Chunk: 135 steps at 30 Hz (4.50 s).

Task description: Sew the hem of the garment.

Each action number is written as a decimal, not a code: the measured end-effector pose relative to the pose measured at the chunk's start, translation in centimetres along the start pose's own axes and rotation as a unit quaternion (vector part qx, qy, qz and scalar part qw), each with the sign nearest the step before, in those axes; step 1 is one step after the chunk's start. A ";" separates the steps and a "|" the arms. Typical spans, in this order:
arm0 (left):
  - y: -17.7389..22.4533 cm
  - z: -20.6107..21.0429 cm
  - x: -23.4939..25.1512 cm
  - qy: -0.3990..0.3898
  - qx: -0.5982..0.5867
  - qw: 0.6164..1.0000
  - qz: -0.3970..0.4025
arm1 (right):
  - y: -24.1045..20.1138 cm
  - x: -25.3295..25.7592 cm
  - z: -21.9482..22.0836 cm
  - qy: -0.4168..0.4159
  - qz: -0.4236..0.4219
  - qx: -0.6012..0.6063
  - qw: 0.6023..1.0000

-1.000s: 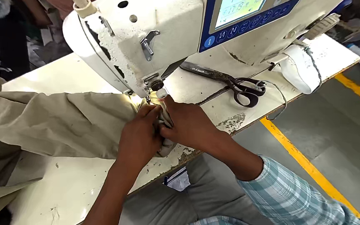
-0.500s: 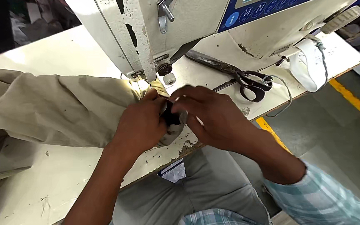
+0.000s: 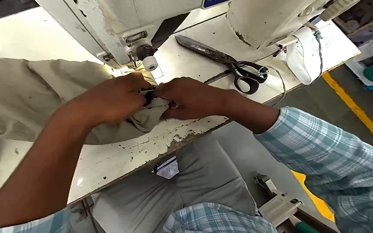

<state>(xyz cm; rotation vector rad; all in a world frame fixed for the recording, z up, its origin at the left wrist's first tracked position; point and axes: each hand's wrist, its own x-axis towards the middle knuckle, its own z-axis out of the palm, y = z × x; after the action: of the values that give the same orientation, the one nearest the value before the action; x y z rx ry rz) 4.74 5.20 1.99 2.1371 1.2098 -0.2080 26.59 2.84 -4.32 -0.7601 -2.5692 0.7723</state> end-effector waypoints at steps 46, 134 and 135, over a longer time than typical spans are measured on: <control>1.5 5.9 -2.5 0.225 0.021 0.974 -0.017 | -1.9 -1.6 5.6 0.173 0.015 0.041 0.984; -0.2 8.3 -2.9 0.235 0.050 0.970 0.045 | -5.1 2.3 -1.0 0.086 0.332 0.018 0.939; -0.2 8.3 -2.9 0.235 0.051 0.969 0.046 | -5.2 2.3 -1.3 0.078 0.333 0.012 0.940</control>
<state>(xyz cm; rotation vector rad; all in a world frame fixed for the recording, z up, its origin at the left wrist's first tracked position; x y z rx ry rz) 4.43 -1.85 -3.17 2.4090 1.3748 0.3026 23.33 0.99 0.19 -1.6480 -2.1459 0.8748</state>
